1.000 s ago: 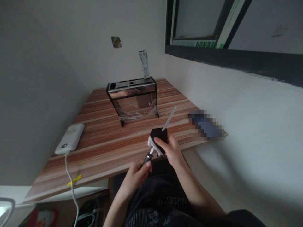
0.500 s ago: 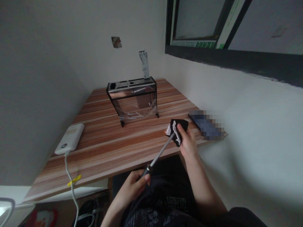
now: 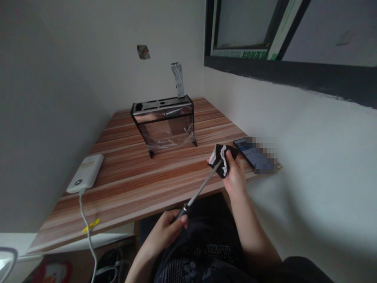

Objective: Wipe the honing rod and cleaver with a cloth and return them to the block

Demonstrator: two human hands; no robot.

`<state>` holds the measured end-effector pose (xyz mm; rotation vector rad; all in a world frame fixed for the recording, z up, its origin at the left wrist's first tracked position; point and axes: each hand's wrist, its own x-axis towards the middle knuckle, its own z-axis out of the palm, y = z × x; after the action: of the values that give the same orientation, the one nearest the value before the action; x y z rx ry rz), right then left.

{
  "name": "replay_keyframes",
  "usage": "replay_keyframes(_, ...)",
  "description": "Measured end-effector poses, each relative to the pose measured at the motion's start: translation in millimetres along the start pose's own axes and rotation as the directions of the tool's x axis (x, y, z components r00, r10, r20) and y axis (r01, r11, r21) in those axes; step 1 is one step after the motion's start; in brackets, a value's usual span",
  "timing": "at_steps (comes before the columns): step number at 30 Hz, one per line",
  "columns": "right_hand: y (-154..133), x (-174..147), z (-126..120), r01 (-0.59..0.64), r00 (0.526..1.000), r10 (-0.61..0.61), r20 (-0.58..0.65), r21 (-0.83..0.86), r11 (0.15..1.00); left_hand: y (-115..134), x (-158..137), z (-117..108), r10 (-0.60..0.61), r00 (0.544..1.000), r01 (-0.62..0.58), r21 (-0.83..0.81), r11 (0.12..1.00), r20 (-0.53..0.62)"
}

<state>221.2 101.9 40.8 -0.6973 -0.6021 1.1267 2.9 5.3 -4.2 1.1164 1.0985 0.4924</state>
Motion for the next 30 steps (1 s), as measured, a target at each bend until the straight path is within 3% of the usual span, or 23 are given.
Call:
replay_keyframes(8,16.4,-14.1,10.2,-0.110,0.988,0.114,0.106,-0.047,0.993,7.3,8.1,3.8,0.049,0.998,-0.051,-0.057,0.997,-0.031)
replay_keyframes(12,27.4,-25.3,13.5,-0.153,0.967,0.183,0.176,-0.172,0.973,16.1,12.0,5.8,0.065,0.995,-0.070,-0.070,0.995,-0.072)
replay_keyframes(19,34.8,-45.8,22.9,-0.164,0.857,0.346,0.382,-0.434,0.886,23.5,16.9,4.8,0.132,0.980,-0.154,-0.150,0.977,-0.150)
replay_keyframes(30,35.9,-46.8,23.3,-0.129,0.859,0.344,0.379,-0.489,0.863,23.9,16.7,5.1,0.149,0.976,-0.170,-0.129,0.977,-0.160)
